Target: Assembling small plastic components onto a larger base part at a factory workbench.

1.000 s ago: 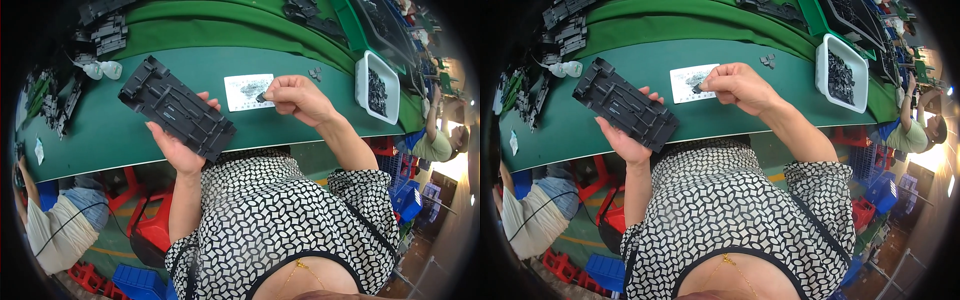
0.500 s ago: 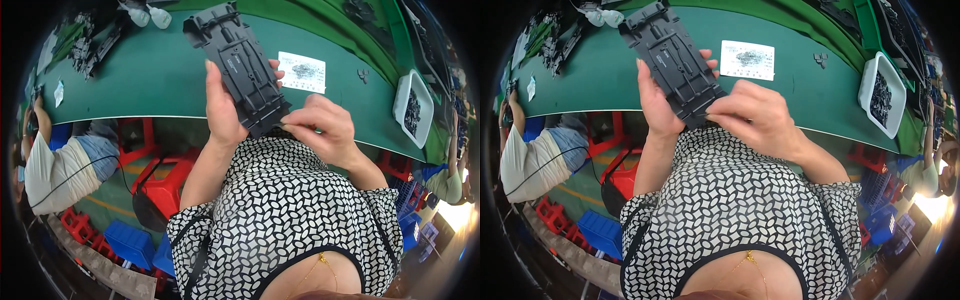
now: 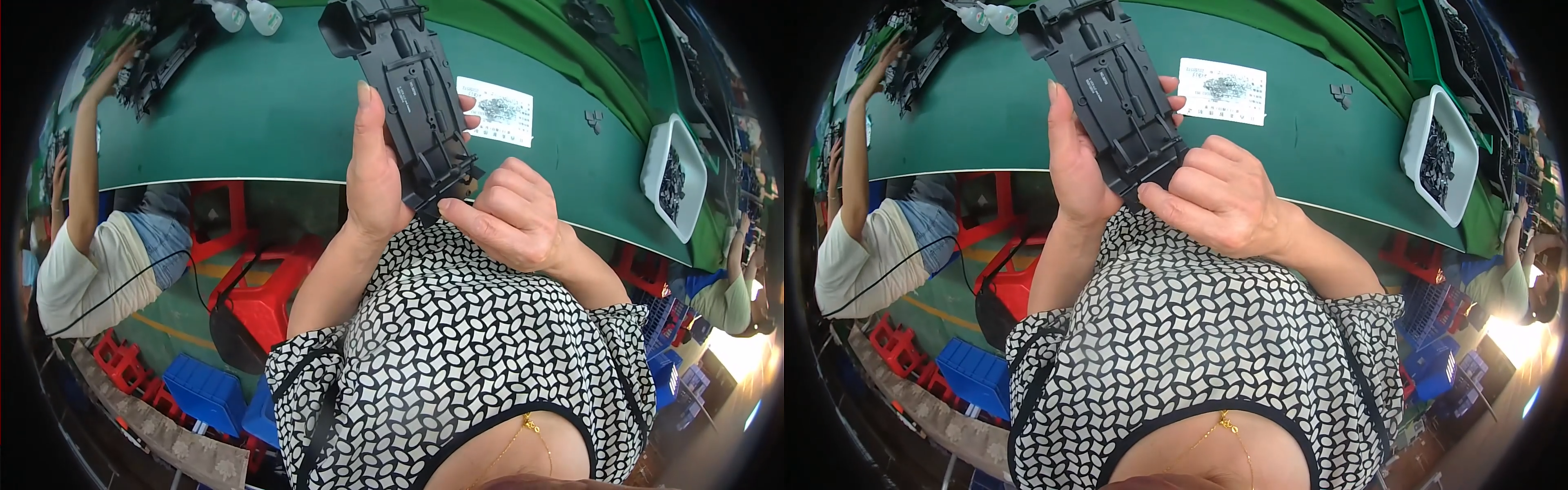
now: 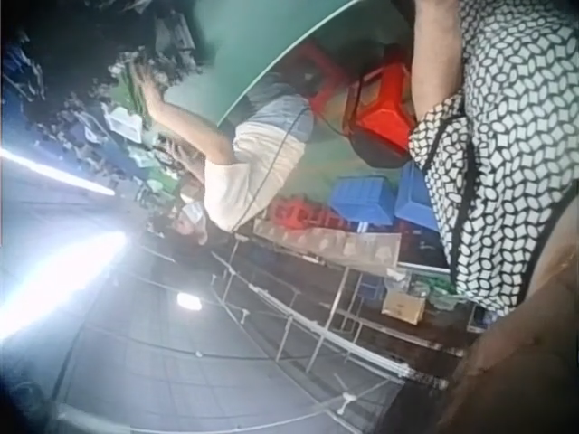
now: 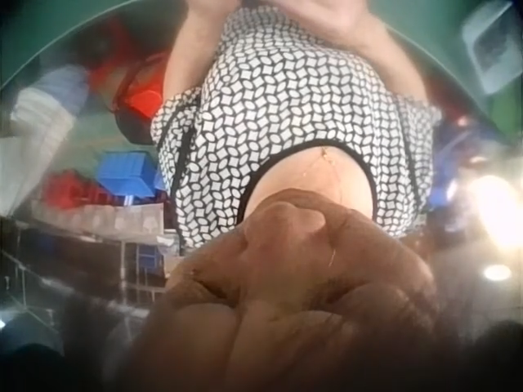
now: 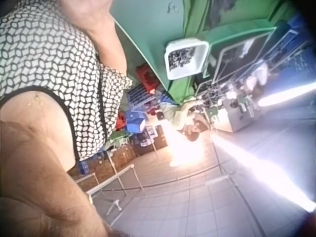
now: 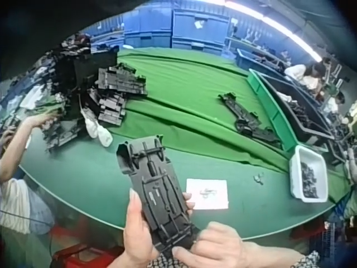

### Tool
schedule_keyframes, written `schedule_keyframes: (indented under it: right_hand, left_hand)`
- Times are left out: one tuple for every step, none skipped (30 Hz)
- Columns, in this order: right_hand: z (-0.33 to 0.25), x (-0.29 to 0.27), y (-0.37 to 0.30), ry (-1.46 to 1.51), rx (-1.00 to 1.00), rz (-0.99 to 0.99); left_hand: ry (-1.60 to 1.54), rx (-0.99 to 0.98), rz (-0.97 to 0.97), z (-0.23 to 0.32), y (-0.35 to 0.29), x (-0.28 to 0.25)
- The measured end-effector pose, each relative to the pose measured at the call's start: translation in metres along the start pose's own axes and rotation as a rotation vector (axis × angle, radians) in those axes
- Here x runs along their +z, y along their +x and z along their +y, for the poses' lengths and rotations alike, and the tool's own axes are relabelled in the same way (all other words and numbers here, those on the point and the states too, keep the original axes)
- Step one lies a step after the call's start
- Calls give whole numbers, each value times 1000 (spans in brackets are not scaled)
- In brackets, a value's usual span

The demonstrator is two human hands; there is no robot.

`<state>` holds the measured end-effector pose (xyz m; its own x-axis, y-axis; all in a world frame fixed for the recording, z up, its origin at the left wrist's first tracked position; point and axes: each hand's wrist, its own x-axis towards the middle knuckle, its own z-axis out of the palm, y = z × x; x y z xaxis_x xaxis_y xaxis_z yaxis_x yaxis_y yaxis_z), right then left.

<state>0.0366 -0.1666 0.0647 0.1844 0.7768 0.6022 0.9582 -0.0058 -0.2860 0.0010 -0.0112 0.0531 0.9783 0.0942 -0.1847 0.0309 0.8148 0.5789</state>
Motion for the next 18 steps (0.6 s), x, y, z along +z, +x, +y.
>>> schedule_keyframes:
  right_hand:
    - [0,-1,0,-1,1,-2]
    - [0,-1,1,-8,-10,-9]
    - [0,-2,1,-16,-22,-17]
    - [-1,-3,1,-16,-21,-18]
    - [-1,-4,3,-15,-25,-18]
    - [-1,-4,4,-14,-29,-17]
    - [-1,-5,4,-14,-28,-18]
    - [-1,-4,5,-16,-24,-18]
    - [-1,-4,5,-17,-20,-19]
    - [-1,-3,5,-18,-18,-20]
    - [0,-2,5,-18,-19,-13]
    - [0,-2,5,-18,-19,-6]
    - [1,-1,5,-18,-16,-9]
    - [1,-2,5,-11,-16,-7]
    - [0,-3,5,-4,-16,-6]
    - [0,-4,4,-3,-19,-5]
    - [0,-4,4,-4,-15,-11]
    - [0,-4,4,-6,-11,-16]
  left_hand:
    - [-2,-1,0,0,0,-1]
    - [20,-4,-5,1,0,-1]
    - [41,-7,-9,1,1,-2]
    - [39,-7,-8,0,0,-1]
    - [53,-4,0,1,0,1]
    - [66,-1,8,2,-1,2]
    - [65,-2,9,3,-1,3]
    - [79,-4,10,3,-1,3]
    - [92,-5,11,4,-1,3]
    - [90,-7,11,4,-1,3]
    - [93,-9,9,5,-1,3]
    - [96,-12,8,5,0,3]
    - [93,-14,9,5,1,3]
    - [87,-15,14,5,0,5]
    - [81,-17,20,5,0,6]
    - [83,-14,20,5,0,6]
    - [87,-14,18,5,1,5]
    - [92,-13,16,5,2,4]
